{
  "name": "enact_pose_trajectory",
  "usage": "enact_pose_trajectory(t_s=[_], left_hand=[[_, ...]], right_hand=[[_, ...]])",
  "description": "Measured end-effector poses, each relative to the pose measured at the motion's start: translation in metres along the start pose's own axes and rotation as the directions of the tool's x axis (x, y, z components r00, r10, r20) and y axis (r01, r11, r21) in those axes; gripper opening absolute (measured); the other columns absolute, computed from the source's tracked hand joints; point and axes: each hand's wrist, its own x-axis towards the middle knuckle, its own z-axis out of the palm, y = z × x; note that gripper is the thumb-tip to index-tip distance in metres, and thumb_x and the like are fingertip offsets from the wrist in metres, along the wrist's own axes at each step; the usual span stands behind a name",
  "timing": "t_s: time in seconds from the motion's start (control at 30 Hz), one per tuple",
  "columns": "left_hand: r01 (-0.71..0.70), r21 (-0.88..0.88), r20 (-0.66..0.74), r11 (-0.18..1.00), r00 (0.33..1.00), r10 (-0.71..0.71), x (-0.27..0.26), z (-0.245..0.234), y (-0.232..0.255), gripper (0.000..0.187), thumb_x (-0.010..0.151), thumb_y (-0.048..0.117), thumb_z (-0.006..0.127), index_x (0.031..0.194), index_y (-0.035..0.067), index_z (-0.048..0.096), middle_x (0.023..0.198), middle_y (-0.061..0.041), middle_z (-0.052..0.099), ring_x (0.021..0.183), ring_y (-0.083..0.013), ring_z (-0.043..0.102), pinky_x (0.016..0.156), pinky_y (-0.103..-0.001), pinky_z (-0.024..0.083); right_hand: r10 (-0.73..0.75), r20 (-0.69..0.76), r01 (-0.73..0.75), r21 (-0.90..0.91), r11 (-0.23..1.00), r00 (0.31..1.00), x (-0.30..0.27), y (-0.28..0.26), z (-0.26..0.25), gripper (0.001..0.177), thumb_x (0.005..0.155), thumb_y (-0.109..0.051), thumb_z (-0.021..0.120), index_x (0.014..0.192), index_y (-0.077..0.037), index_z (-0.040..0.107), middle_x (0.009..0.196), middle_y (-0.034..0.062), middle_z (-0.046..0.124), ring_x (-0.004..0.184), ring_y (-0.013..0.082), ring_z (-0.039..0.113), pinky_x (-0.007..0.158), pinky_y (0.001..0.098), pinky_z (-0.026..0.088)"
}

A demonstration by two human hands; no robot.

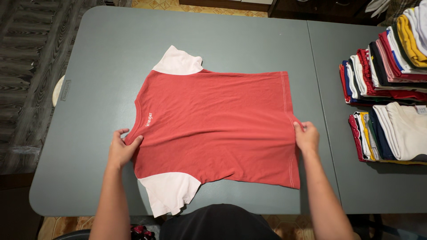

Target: The person folds t-shirts on a gray folding table. They lay each shirt flat, smooth it with their hands, fold in the sleeves and sides, fold the shirt into a rectangle, and place the folded shirt onto a stack of folded clothes beside the table.

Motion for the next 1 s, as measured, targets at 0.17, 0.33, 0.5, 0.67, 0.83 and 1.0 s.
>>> enact_pose_trajectory(t_s=[0.17,0.33,0.5,0.67,0.83,1.0], left_hand=[[-0.009,0.245,0.009,0.969,1.0,0.008,0.0,0.0,-0.006,0.084,0.076,0.026,0.081,0.148,0.006,0.043,0.094,-0.016,0.071,0.088,-0.0335,0.07,0.086,-0.046,0.054],[-0.036,0.309,-0.126,0.95,0.989,0.079,-0.016,0.006,-0.011,0.078,0.081,0.019,0.078,0.149,0.004,0.042,0.108,-0.017,0.069,0.102,-0.0392,0.066,0.092,-0.049,0.05],[-0.214,0.336,-0.319,0.917,0.89,0.325,-0.062,0.0,-0.004,0.051,0.086,0.025,0.079,0.123,0.0,0.055,0.109,-0.021,0.065,0.1,-0.0393,0.064,0.086,-0.045,0.052],[0.14,0.326,-0.149,0.935,0.984,-0.095,-0.139,-0.01,0.003,0.044,0.086,0.047,0.077,0.085,0.004,0.064,0.077,-0.016,0.07,0.08,-0.0393,0.069,0.074,-0.049,0.054],[0.082,0.345,-0.069,0.935,0.996,-0.061,-0.192,-0.002,-0.009,0.034,0.079,0.039,0.077,0.081,0.007,0.066,0.072,-0.013,0.073,0.076,-0.0382,0.071,0.067,-0.048,0.054],[-0.003,0.082,-0.04,0.997,0.999,0.006,-0.196,0.009,-0.037,0.026,0.088,0.027,0.073,0.081,0.002,0.068,0.066,-0.012,0.066,0.062,-0.0275,0.062,0.062,-0.038,0.052]], right_hand=[[0.07,0.079,-0.059,-0.133,0.989,0.994,-0.005,0.006,-0.007,0.035,0.092,-0.036,0.077,0.102,-0.003,0.071,0.09,0.0177,0.075,0.082,0.0342,0.072,0.076,0.0451,0.055],[0.154,0.102,-0.132,-0.19,0.973,0.983,-0.012,0.016,0.009,0.034,0.09,-0.038,0.074,0.1,-0.005,0.073,0.089,0.0131,0.076,0.084,0.0321,0.071,0.076,0.0466,0.054],[0.192,0.184,-0.176,-0.1,0.979,0.964,-0.021,0.039,-0.007,0.055,0.1,-0.054,0.072,0.101,0.0,0.076,0.09,0.0155,0.074,0.086,0.0254,0.068,0.08,0.0408,0.053],[0.06,0.429,-0.139,0.155,0.978,0.901,-0.059,0.057,-0.026,0.052,0.083,-0.047,0.08,0.11,-0.004,0.073,0.095,0.0075,0.067,0.083,0.0175,0.061,0.074,0.0347,0.051],[-0.143,0.302,0.152,-0.007,0.988,0.942,-0.074,0.069,-0.02,0.054,0.076,-0.032,0.088,0.118,-0.002,0.071,0.103,0.0129,0.056,0.084,0.0241,0.054,0.073,0.0393,0.05],[-0.221,0.165,0.223,0.008,0.975,0.961,-0.072,0.077,-0.007,0.045,0.091,-0.034,0.084,0.112,0.003,0.07,0.114,0.0158,0.062,0.096,0.0227,0.06,0.084,0.0385,0.052]])
